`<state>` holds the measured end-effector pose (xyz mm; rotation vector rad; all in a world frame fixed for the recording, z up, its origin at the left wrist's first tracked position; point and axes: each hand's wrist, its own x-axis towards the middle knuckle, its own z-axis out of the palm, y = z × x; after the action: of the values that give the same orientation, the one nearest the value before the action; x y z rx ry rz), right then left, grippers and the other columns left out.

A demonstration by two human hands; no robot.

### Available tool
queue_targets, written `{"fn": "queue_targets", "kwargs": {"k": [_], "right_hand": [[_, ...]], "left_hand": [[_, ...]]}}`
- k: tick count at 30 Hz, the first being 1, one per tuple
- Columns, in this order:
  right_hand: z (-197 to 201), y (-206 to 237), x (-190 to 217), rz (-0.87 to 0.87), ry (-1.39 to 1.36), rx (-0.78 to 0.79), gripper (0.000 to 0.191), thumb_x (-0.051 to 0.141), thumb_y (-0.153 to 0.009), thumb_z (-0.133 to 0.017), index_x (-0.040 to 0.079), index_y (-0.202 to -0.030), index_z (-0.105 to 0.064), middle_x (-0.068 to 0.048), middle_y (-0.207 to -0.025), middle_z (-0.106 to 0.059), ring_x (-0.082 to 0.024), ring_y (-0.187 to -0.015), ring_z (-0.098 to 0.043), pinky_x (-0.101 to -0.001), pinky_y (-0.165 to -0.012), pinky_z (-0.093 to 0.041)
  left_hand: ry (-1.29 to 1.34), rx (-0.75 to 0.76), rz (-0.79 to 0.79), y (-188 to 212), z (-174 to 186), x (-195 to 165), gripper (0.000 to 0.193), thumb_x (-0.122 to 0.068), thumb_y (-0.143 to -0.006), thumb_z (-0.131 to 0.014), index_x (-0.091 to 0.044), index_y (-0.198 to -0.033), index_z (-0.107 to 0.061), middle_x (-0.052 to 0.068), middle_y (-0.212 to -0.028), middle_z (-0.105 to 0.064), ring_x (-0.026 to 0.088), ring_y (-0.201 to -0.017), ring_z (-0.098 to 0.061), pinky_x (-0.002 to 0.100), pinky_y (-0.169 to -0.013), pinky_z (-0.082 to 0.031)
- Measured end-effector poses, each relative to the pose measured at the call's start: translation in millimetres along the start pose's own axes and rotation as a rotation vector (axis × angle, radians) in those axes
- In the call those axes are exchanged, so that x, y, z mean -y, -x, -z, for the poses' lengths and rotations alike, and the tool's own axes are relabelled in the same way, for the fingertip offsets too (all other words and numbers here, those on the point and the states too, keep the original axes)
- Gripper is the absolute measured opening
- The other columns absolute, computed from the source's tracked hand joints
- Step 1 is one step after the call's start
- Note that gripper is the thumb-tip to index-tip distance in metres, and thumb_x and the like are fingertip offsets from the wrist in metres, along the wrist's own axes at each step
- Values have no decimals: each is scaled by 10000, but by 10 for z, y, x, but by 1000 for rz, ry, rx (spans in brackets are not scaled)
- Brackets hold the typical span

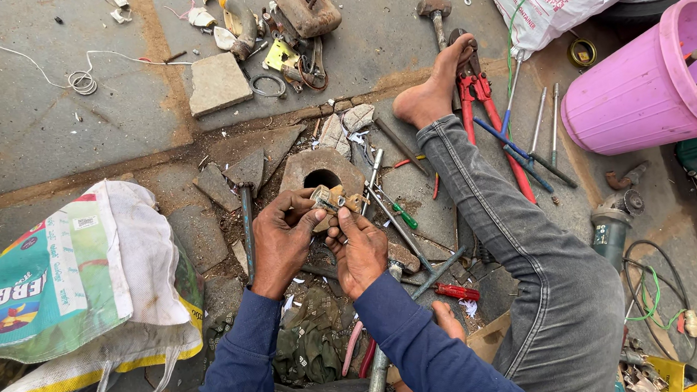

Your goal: The person sits on the floor and uses an angle grinder to smooth a small metal part held with pliers. They then use a hammer to strike the part and inspect it before placing it down.

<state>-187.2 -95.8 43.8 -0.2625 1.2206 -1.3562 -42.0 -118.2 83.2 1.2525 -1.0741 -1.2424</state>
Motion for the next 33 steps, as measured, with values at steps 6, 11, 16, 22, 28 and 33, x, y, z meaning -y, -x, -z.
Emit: {"fn": "queue_targets", "kwargs": {"k": [6, 11, 16, 22, 28, 33], "right_hand": [[-77, 63, 10, 56, 67, -23, 184, 204, -1001, -651, 29, -1042, -688, -20, -792, -668, -91, -645, -608, -275, -594, -554], [-102, 132, 42, 92, 104, 37, 214, 228, -1031, -628, 20, -1036, -678, -27, -810, -662, -95, -664, -610, -292, -607, -564], [-11, 192, 27, -23, 148, 85, 180, 199, -986, -617, 46, -1053, -685, -12, -861, -693, -103, -705, -622, -306, -638, -562], [494, 329, 139, -134, 421, -93, 226, 251, -988, -610, 34, -1021, -664, 4, -788, -619, -112, -663, -601, -310, -594, -539], [833, 231, 67, -23, 452, -78, 202, 217, -967, -654, 22, -1019, -655, -33, -771, -634, -118, -624, -596, -305, -580, -508], [650, 60, 73, 368, 939, 48, 198, 206, -943, -705, 44, -1048, -661, -56, -942, -681, -138, -805, -650, -301, -720, -571]], "left_hand": [[-65, 10, 10, 22, 19, -8, 72, -27, -837, -768, -15, -884, -715, 96, -1131, -781, 166, -911, -782, 329, -785, -663], [-36, -7, -11, 12, -48, 174, 61, -15, -836, -765, -16, -860, -709, 110, -1129, -776, 173, -913, -782, 336, -785, -670], [-446, -160, -284, -33, 185, 20, 752, -251, -665, -860, 154, -1221, -556, 246, -1159, -697, 237, -872, -723, 363, -780, -618], [51, -797, -607, 8, 937, -150, 206, -148, -1008, -607, -48, -1187, -588, 180, -1334, -633, 273, -1206, -627, 399, -1055, -546], [-87, -626, -489, 146, 781, -52, 78, -43, -1098, -551, -58, -1064, -620, 189, -1430, -604, 310, -1324, -592, 468, -1142, -509], [-12, -599, -300, 73, 821, -38, 509, -5, -913, -556, -68, -1414, -492, 149, -1582, -436, 273, -1421, -479, 443, -1147, -466]]}}
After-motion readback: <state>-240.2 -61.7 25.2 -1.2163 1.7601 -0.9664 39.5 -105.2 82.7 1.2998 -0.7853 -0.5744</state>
